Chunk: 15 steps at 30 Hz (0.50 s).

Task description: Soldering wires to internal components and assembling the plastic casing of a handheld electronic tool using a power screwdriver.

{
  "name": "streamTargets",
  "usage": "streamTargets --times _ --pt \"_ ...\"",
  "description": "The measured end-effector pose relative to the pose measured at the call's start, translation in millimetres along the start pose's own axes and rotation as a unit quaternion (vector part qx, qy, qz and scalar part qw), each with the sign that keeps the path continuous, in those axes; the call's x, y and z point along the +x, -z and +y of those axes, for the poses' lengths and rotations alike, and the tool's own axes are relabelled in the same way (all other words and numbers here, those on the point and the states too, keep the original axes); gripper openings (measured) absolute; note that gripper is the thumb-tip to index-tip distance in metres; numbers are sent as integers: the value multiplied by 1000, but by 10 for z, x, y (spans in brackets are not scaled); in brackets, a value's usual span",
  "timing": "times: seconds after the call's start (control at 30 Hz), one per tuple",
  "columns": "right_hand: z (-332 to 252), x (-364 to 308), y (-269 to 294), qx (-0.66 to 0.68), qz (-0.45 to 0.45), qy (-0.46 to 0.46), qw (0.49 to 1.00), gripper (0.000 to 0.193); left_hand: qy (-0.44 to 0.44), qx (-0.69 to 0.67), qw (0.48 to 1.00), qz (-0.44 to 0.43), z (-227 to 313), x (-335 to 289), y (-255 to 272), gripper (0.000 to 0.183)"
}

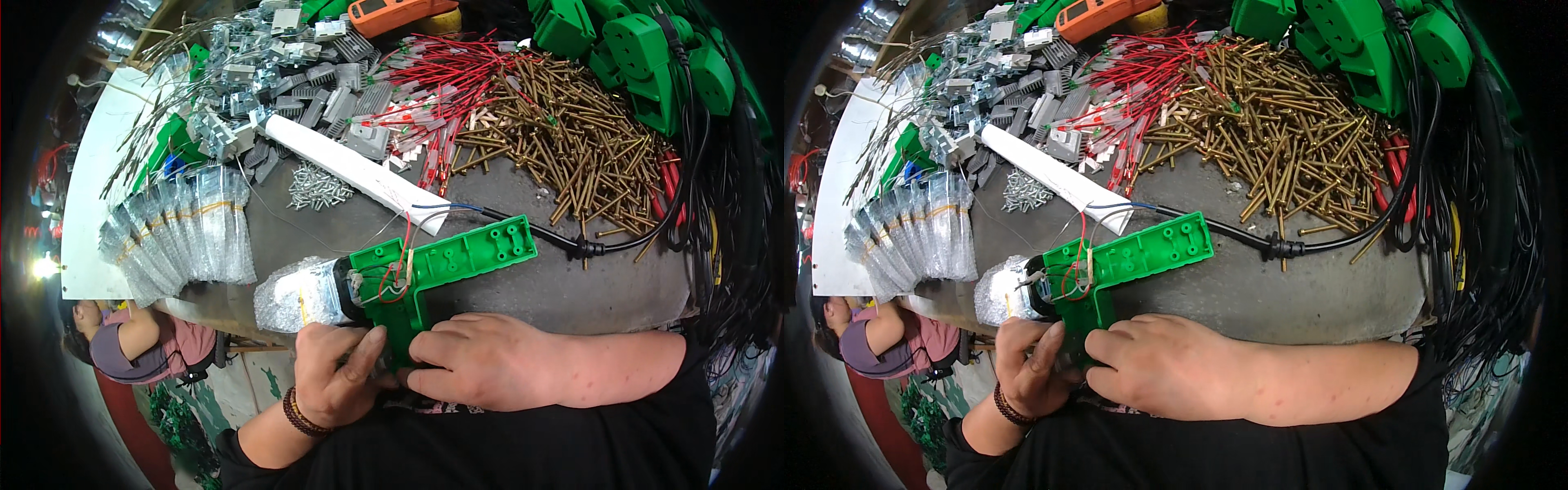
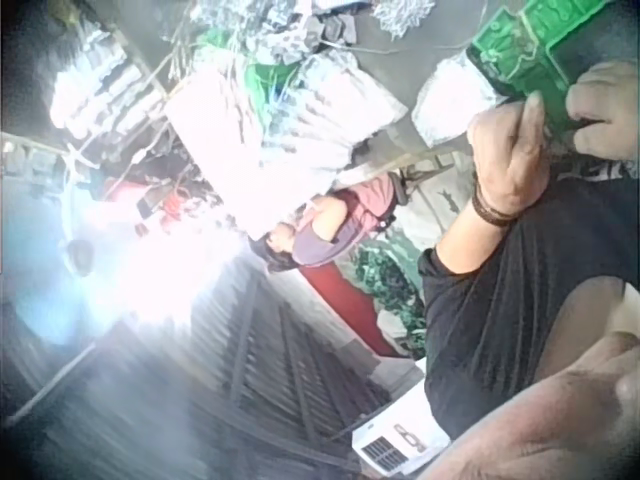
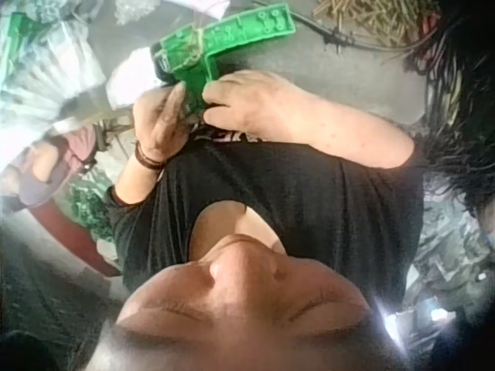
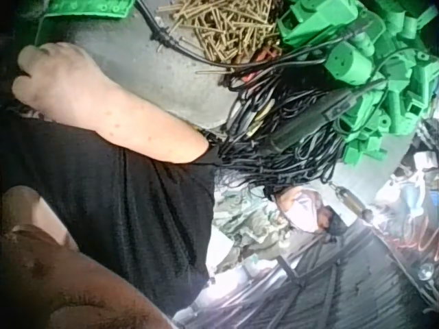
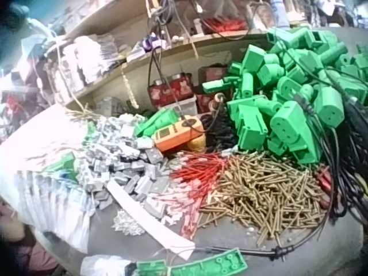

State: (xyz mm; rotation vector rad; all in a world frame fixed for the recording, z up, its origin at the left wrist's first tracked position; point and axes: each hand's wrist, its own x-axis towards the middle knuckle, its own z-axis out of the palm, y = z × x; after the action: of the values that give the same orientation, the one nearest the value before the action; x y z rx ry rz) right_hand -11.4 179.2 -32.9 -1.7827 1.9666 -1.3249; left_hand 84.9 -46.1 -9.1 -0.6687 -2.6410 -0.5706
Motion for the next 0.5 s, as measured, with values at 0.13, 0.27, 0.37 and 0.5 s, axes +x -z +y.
streamTargets --times 0.13,0.27,0.37,0.5 --pt "6 18 25 -2 -8 12 1000 12 7 64 997 -34 10 43 103 83" --pt "18 25 28 39 -16 -26 999 17 -45 69 992 -92 72 342 350 68" --pt "22 86 -3 194 -55 -143 969 20 -107 -65 992 -32 111 650 156 60" --pt "-4 21 59 115 6 -17 993 34 -127 -185 972 -73 123 860 -97 70"
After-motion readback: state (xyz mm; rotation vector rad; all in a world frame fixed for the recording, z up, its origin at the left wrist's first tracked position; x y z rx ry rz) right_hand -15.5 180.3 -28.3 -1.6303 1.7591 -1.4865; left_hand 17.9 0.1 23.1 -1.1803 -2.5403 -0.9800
